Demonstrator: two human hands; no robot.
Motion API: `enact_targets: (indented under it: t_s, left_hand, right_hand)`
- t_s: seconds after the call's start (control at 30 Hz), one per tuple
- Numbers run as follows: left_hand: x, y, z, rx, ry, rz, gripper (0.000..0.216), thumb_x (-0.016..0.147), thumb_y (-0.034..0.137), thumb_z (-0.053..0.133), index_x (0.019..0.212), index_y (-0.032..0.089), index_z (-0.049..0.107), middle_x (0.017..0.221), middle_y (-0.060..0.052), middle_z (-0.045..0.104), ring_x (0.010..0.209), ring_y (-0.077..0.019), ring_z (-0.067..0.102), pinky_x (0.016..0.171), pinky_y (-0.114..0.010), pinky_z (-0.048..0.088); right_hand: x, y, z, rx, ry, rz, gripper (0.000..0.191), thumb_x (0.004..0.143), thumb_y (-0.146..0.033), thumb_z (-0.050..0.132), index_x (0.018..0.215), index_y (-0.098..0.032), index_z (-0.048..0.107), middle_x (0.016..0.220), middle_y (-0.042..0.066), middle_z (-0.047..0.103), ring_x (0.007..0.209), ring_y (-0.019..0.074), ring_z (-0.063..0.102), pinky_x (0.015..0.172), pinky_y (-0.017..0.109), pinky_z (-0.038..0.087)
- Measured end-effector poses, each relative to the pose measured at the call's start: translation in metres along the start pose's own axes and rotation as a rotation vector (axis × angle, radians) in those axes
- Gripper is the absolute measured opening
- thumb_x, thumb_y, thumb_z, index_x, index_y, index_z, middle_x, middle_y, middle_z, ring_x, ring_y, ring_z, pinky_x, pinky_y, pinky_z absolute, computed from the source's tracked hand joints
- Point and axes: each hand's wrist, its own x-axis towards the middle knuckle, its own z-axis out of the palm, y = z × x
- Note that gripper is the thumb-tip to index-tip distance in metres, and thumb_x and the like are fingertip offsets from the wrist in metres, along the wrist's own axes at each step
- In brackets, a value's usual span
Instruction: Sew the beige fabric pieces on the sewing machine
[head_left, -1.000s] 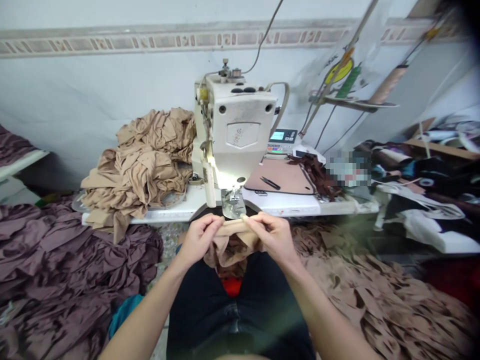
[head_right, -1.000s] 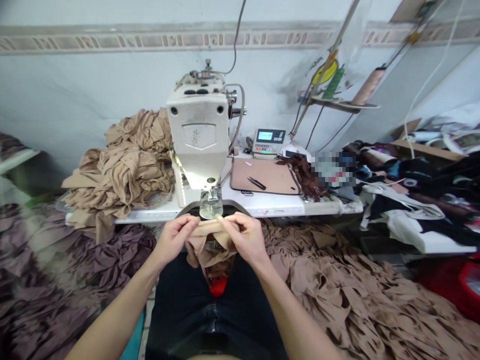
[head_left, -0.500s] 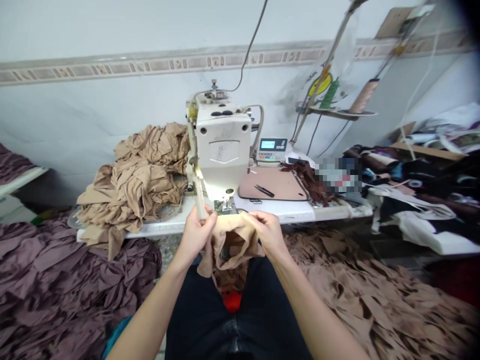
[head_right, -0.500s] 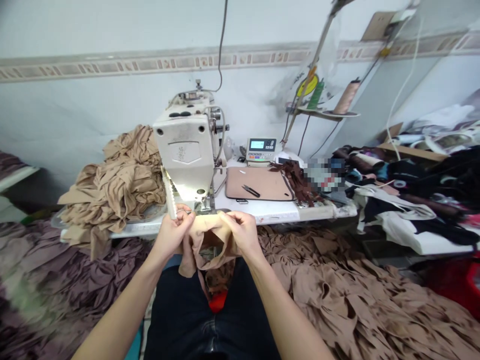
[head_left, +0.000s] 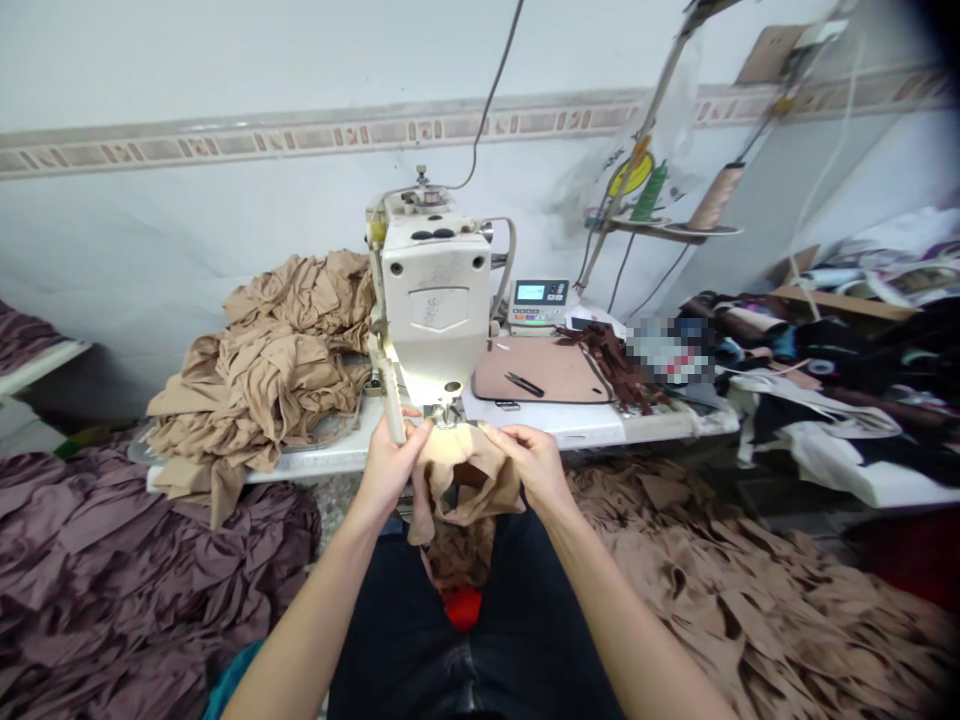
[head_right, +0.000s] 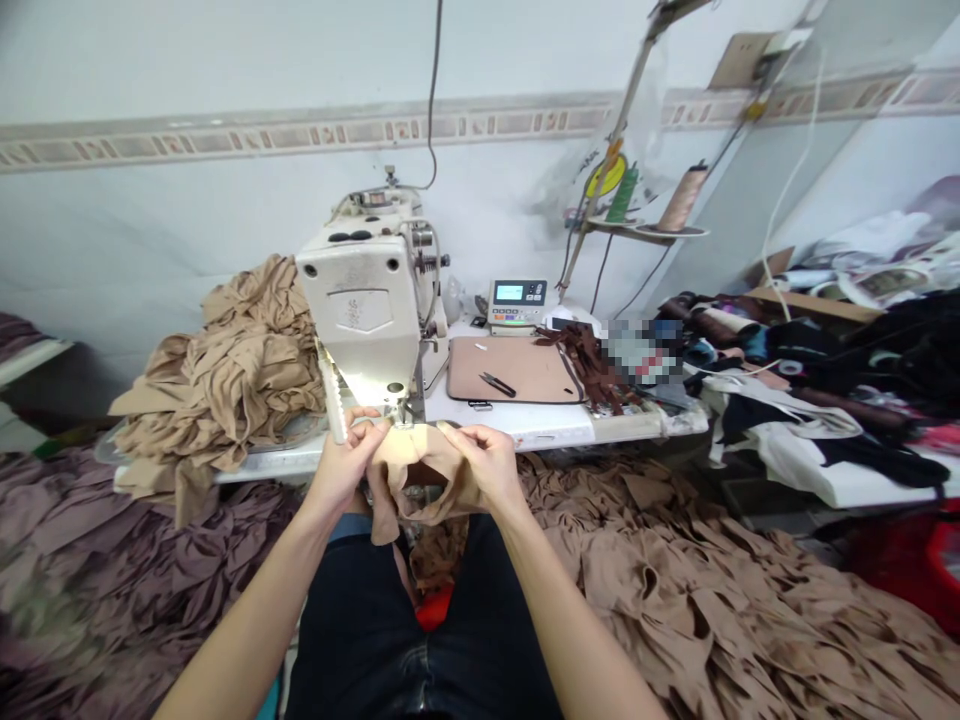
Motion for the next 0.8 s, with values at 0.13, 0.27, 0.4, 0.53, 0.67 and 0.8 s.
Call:
enact_targets:
  t_s: [0.13, 0.27, 0.4, 0.53, 0.67, 0.8]
  left_hand:
    - [-0.014, -0.016, -0.019, 0.017, 0.048, 0.0, 0.041, 0.088, 0.052, 0.079, 0.103, 0.018, 0.062, 0.068, 0.005, 0.061, 0.062, -0.0114, 0.058, 0.06, -0.019, 0.043]
    - [-0.024, -0.033, -0.048, 0.108, 0.099, 0.002, 0.043, 0.086, 0.054, 0.082, 0.096, 0.017, 0.063, 0.061, 0.008, 0.055, 0.058, -0.0104, 0.055, 0.061, -0.019, 0.043]
    - [-0.029, -0.034, -0.064, 0.087, 0.114, -0.023, 0.043, 0.084, 0.054, 0.084, 0.099, 0.017, 0.067, 0.066, 0.004, 0.063, 0.065, -0.013, 0.063, 0.067, -0.021, 0.048]
    - [-0.038, -0.033, -0.058, 0.001, 0.09, -0.108, 0.049, 0.083, 0.057, 0.085, 0.106, 0.015, 0.074, 0.088, -0.006, 0.077, 0.083, -0.0194, 0.072, 0.078, -0.027, 0.055]
    - [-0.053, -0.041, -0.048, 0.019, 0.034, -0.153, 0.05, 0.086, 0.061, 0.08, 0.104, 0.014, 0.08, 0.093, -0.009, 0.079, 0.089, -0.0237, 0.072, 0.076, -0.029, 0.055]
    - [-0.067, -0.042, -0.049, 0.121, -0.146, -0.16, 0.044, 0.092, 0.059, 0.074, 0.094, 0.015, 0.082, 0.077, -0.005, 0.072, 0.07, -0.0179, 0.062, 0.062, -0.025, 0.047]
  right_hand:
    - [-0.017, 0.019, -0.007, -0.042, 0.118, -0.077, 0.041, 0.078, -0.055, 0.087, 0.091, -0.016, 0.082, 0.087, 0.007, 0.078, 0.083, 0.0241, 0.068, 0.078, 0.034, 0.053]
    - [-0.055, 0.029, 0.003, -0.086, 0.141, -0.095, 0.045, 0.096, -0.059, 0.07, 0.081, -0.018, 0.079, 0.074, 0.005, 0.072, 0.069, 0.0205, 0.062, 0.065, 0.031, 0.05]
    - [-0.085, 0.03, 0.034, -0.044, -0.136, -0.064, 0.055, 0.101, -0.065, 0.06, 0.078, -0.018, 0.077, 0.078, 0.006, 0.069, 0.068, 0.0189, 0.059, 0.062, 0.03, 0.047]
    - [-0.089, 0.025, 0.061, 0.071, -0.313, 0.054, 0.055, 0.095, -0.072, 0.065, 0.094, -0.018, 0.074, 0.075, 0.001, 0.062, 0.064, 0.0157, 0.053, 0.057, 0.027, 0.046]
    - [-0.084, 0.013, 0.057, 0.116, -0.27, 0.083, 0.053, 0.091, -0.07, 0.072, 0.085, -0.018, 0.069, 0.064, -0.004, 0.055, 0.052, 0.0117, 0.045, 0.05, 0.024, 0.038]
    - [-0.077, -0.003, 0.024, 0.071, -0.319, 0.113, 0.052, 0.091, -0.066, 0.074, 0.071, -0.019, 0.066, 0.052, -0.004, 0.053, 0.046, 0.0119, 0.047, 0.047, 0.024, 0.034]
